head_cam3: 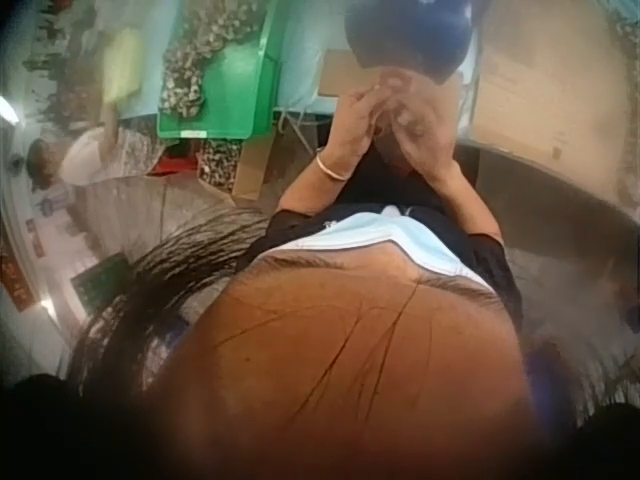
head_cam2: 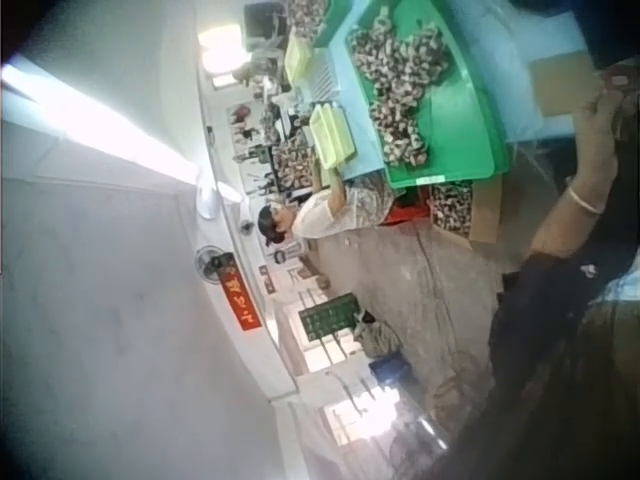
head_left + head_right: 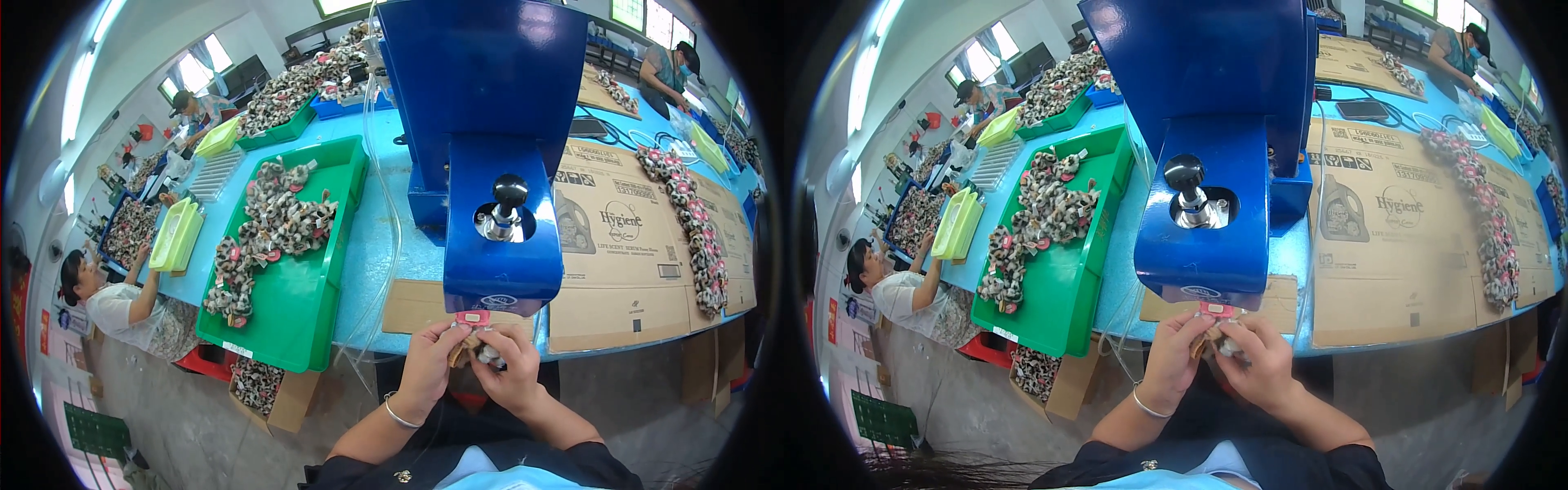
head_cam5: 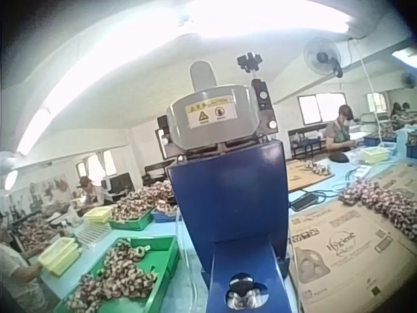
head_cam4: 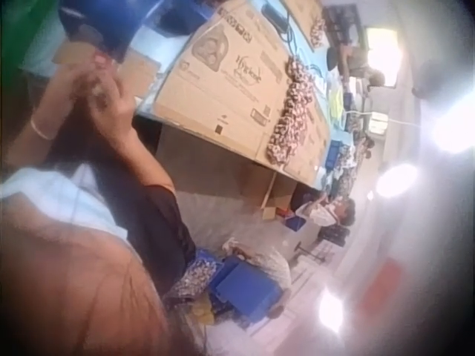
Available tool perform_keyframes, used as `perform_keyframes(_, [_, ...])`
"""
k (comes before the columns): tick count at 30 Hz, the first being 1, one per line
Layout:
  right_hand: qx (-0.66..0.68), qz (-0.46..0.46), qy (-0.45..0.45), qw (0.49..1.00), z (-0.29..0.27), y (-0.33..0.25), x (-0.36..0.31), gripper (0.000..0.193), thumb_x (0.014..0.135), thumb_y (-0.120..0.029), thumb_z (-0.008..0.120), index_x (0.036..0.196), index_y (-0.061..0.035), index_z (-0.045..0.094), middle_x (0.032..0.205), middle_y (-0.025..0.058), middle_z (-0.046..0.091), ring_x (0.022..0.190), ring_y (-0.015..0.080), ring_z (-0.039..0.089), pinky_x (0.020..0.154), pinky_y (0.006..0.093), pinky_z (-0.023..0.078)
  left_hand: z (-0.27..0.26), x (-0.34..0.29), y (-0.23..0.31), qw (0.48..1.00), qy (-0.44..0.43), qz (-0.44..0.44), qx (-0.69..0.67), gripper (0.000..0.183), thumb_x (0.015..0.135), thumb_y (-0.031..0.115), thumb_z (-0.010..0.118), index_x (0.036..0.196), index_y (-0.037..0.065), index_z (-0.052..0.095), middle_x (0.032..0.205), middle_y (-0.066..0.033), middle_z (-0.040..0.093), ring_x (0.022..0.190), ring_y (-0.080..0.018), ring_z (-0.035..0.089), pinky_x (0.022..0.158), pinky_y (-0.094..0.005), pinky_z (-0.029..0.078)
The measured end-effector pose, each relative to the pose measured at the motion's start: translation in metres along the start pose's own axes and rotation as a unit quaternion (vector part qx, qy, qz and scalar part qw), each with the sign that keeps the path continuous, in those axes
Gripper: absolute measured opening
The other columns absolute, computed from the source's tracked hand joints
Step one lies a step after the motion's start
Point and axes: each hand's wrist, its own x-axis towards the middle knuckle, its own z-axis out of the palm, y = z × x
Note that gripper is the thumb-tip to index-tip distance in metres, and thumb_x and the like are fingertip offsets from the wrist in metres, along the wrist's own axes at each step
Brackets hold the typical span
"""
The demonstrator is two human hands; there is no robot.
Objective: The person attaches tags to plush items using a tagging machine.
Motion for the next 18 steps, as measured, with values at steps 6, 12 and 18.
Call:
perform_keyframes(6, [0.017,-0.025,-0.003,1.000,-0.004,0.002,0.005,0.039,0.061,0.004,0.070,0.099,-0.0042,0.062,0.091,0.0169,0.061,0.079,0.0319,0.063,0.063,0.0352,0.052,-0.002,-0.003,-0.004,0.999,-0.008,0.049,0.020,0.015,0.087,0.007,0.062,0.098,-0.003,0.067,0.085,-0.0035,0.066,0.072,-0.0062,0.059,0.064,-0.0188,0.046])
perform_keyframes(12, [0.047,-0.007,0.042,0.998,0.007,0.013,0.006,0.039,0.061,0.009,0.065,0.098,-0.0028,0.060,0.091,0.0182,0.059,0.075,0.0327,0.061,0.062,0.0360,0.050,0.012,0.005,0.000,0.997,0.013,0.072,-0.034,0.012,0.086,0.007,0.064,0.094,-0.001,0.066,0.085,-0.0047,0.066,0.073,-0.0081,0.062,0.064,-0.0198,0.048])
perform_keyframes(18, [0.068,-0.012,0.077,0.995,0.009,0.007,0.013,0.042,0.062,0.013,0.062,0.100,-0.0017,0.059,0.087,0.0162,0.056,0.073,0.0302,0.058,0.061,0.0343,0.048,0.019,0.005,0.000,0.992,0.011,0.108,-0.065,0.009,0.086,0.006,0.063,0.092,0.000,0.066,0.086,-0.0055,0.067,0.075,-0.0094,0.063,0.066,-0.0210,0.049])
